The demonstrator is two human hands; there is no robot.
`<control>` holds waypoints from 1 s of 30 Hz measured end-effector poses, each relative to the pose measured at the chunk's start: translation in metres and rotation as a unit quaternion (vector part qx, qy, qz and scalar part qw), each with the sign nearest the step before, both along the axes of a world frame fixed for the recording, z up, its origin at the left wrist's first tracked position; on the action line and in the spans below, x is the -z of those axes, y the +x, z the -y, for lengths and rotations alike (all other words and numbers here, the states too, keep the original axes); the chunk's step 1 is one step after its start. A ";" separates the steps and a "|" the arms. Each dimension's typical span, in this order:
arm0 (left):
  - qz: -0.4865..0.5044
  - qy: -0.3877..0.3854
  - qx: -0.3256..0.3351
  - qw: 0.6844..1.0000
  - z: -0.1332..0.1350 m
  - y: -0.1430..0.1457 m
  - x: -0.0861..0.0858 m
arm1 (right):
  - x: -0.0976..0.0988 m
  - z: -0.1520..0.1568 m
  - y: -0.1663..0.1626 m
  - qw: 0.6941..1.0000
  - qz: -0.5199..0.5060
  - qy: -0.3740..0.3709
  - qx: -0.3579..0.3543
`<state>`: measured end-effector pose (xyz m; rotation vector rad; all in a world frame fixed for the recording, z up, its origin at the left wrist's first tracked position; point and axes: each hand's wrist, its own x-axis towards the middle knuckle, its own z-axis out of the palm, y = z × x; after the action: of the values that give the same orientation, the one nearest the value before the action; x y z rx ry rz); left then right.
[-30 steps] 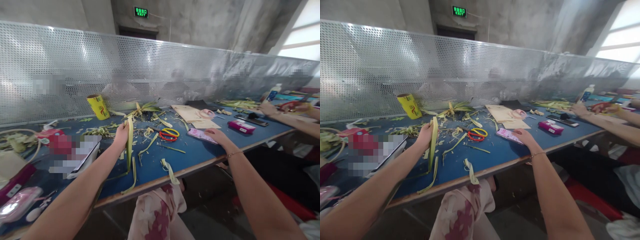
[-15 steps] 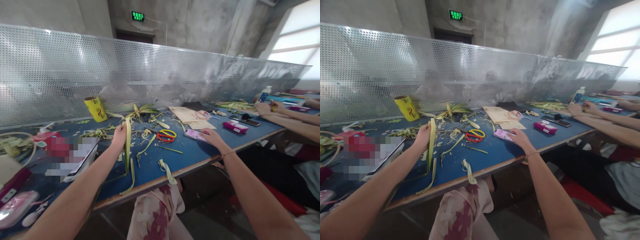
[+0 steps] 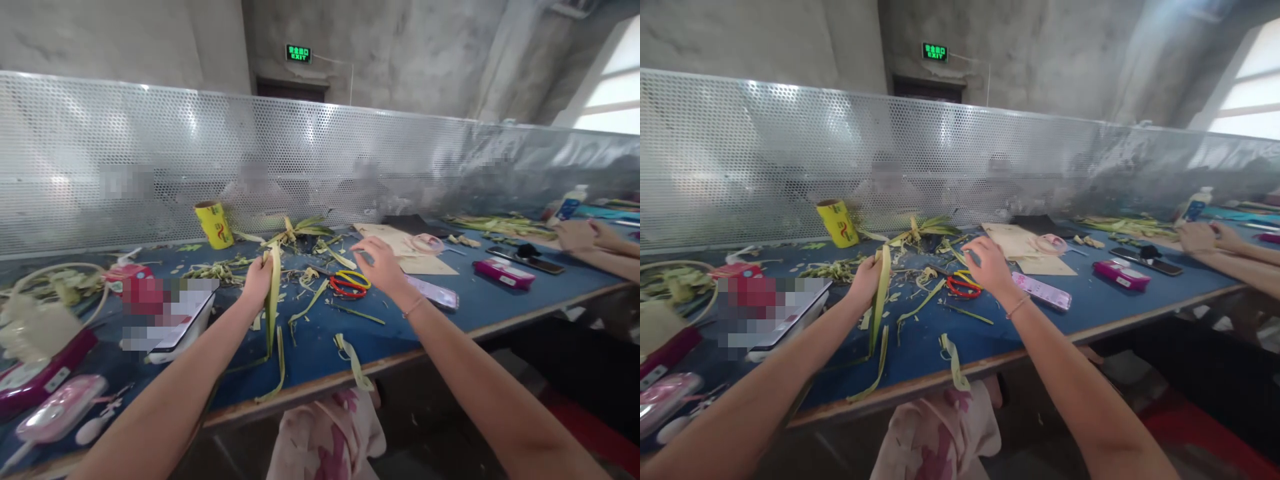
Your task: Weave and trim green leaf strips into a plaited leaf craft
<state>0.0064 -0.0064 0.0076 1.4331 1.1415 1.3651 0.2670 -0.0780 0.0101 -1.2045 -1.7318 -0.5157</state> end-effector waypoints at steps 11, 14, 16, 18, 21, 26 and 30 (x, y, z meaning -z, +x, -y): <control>-0.080 0.039 -0.015 0.996 0.002 -0.002 0.003 | -0.002 -0.039 -0.106 0.984 0.164 0.019 -0.066; -0.091 0.051 -0.016 0.994 0.001 -0.001 0.005 | 0.007 -0.033 -0.105 0.983 0.171 -0.002 -0.062; -0.093 0.047 -0.015 0.994 0.001 0.000 0.005 | 0.010 -0.029 -0.103 0.984 0.164 -0.021 -0.067; -0.095 0.047 -0.016 0.994 0.001 0.002 0.005 | 0.012 -0.027 -0.103 0.986 0.142 -0.042 -0.076; -0.111 0.060 -0.021 0.992 0.003 0.003 0.003 | 0.012 -0.024 -0.107 0.989 0.085 -0.078 -0.091; -0.192 0.111 -0.043 0.974 0.009 0.005 -0.001 | 0.013 -0.021 -0.114 0.982 -0.007 -0.113 -0.150; -0.223 0.139 -0.047 0.964 0.011 0.004 -0.003 | 0.013 -0.020 -0.114 0.979 -0.037 -0.110 -0.165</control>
<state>0.0108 -0.0179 0.0106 1.9843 1.3511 1.3439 0.1529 -0.0580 -0.0029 -1.0400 -1.9123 -0.0800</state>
